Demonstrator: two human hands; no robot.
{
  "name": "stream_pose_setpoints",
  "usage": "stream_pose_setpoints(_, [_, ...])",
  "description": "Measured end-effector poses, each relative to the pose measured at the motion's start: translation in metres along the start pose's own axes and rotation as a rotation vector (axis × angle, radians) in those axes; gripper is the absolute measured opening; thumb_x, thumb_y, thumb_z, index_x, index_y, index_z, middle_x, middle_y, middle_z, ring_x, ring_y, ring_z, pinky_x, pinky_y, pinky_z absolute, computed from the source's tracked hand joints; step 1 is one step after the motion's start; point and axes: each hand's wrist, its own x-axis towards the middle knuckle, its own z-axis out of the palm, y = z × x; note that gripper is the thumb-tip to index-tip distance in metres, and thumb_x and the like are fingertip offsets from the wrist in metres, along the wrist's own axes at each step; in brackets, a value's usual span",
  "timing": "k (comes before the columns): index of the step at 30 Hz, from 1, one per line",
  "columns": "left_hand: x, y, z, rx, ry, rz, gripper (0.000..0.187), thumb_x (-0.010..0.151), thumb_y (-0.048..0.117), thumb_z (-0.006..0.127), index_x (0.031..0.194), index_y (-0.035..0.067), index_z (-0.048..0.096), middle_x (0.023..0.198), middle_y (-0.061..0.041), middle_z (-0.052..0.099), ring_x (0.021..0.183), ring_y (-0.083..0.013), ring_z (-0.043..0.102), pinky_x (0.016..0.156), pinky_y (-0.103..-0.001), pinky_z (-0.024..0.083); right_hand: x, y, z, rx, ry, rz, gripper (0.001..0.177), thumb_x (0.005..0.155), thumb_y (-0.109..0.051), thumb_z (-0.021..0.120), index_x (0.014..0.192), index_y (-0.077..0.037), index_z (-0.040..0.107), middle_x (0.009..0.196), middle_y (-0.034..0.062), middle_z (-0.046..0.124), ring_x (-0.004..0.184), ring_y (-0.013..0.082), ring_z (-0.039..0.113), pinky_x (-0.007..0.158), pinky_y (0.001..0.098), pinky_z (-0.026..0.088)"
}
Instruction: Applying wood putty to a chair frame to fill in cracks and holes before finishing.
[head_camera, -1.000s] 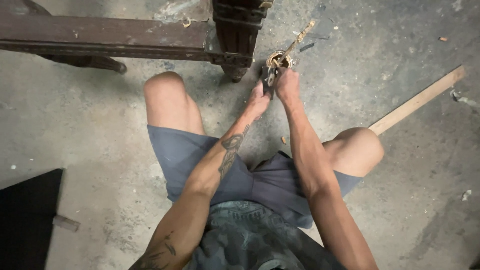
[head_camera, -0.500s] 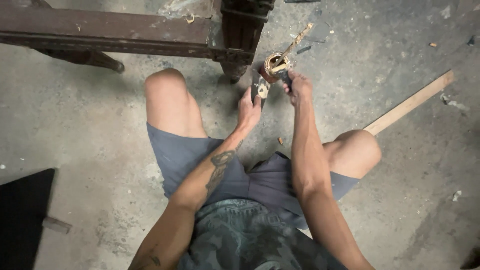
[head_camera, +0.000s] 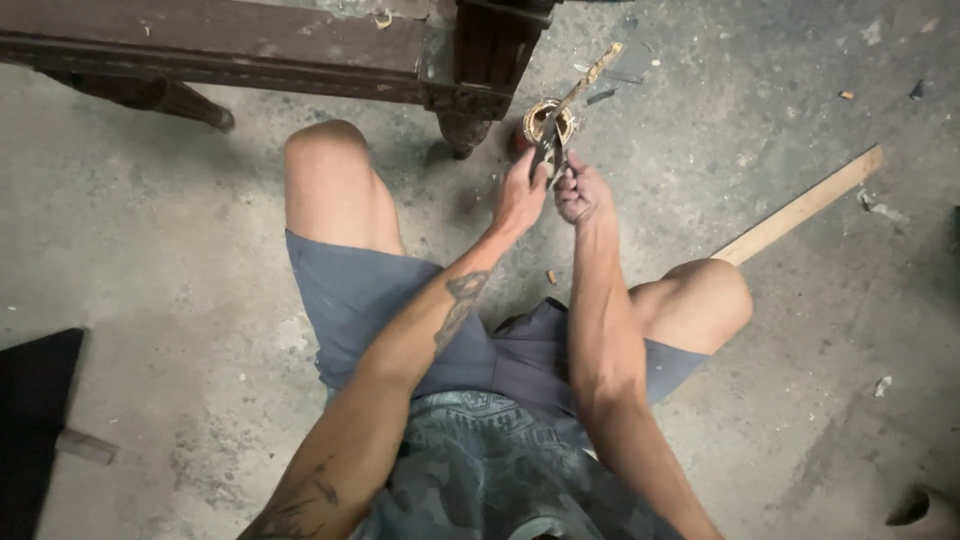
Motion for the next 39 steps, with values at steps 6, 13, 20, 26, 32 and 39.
stream_pose_setpoints(6, [0.060,-0.031,0.015,0.191,0.007,-0.076,0.034,0.090,0.022,0.057,0.120,0.015,0.071,0.113,-0.017,0.076,0.111,-0.0429,0.069,0.095,-0.057,0.055,-0.041,0.005,0.042,-0.210,0.157,-0.333,0.031,0.099,-0.030,0.067,0.084,-0.004,0.057,0.058,0.0056,0.055,0.042,0.0094,0.060,0.030,0.0118,0.041])
stream_pose_setpoints(13, [0.034,-0.016,-0.012,0.525,-0.027,0.270,0.049,0.095,0.023,0.053,0.144,0.024,0.057,0.120,-0.011,0.069,0.096,-0.0413,0.070,0.080,-0.060,0.059,0.011,-0.006,-0.011,-0.803,0.149,-0.857,0.015,0.101,-0.008,0.063,0.105,-0.003,0.050,0.088,0.0183,0.065,0.077,0.0311,0.077,0.065,0.0379,0.068])
stream_pose_setpoints(20, [0.022,-0.014,0.023,0.278,-0.109,0.533,0.041,0.107,0.016,0.048,0.147,0.005,0.051,0.136,-0.024,0.061,0.124,-0.0439,0.061,0.106,-0.052,0.051,-0.047,0.015,0.039,-0.970,-0.010,-0.947,0.022,0.103,-0.013,0.058,0.123,-0.004,0.059,0.117,0.0279,0.063,0.120,0.0395,0.061,0.098,0.0513,0.052])
stream_pose_setpoints(26, [0.054,-0.041,0.042,0.086,-0.081,0.344,0.039,0.110,0.020,0.042,0.138,-0.003,0.056,0.123,-0.031,0.066,0.117,-0.0497,0.064,0.103,-0.056,0.051,-0.057,0.024,0.039,-1.083,0.169,-0.981,0.024,0.103,-0.021,0.057,0.123,-0.014,0.067,0.116,0.0195,0.069,0.118,0.0386,0.063,0.101,0.0518,0.050])
stream_pose_setpoints(32, [0.104,-0.085,0.058,-0.109,0.045,-0.080,0.040,0.109,0.028,0.041,0.121,0.000,0.066,0.113,-0.023,0.068,0.109,-0.0376,0.066,0.096,-0.050,0.050,-0.066,0.022,0.051,-1.230,0.287,-1.015,0.032,0.099,-0.008,0.055,0.128,-0.013,0.067,0.114,0.0225,0.071,0.111,0.0454,0.065,0.095,0.0555,0.052])
stream_pose_setpoints(39, [0.100,-0.072,0.031,-0.757,0.303,-0.670,0.072,0.092,0.037,0.074,0.147,0.006,0.039,0.148,-0.029,0.045,0.113,-0.0537,0.063,0.067,-0.059,0.067,-0.085,0.007,0.023,-1.178,0.602,-0.940,0.027,0.096,-0.004,0.057,0.119,-0.014,0.068,0.090,0.0157,0.076,0.075,0.0295,0.078,0.067,0.0390,0.063])
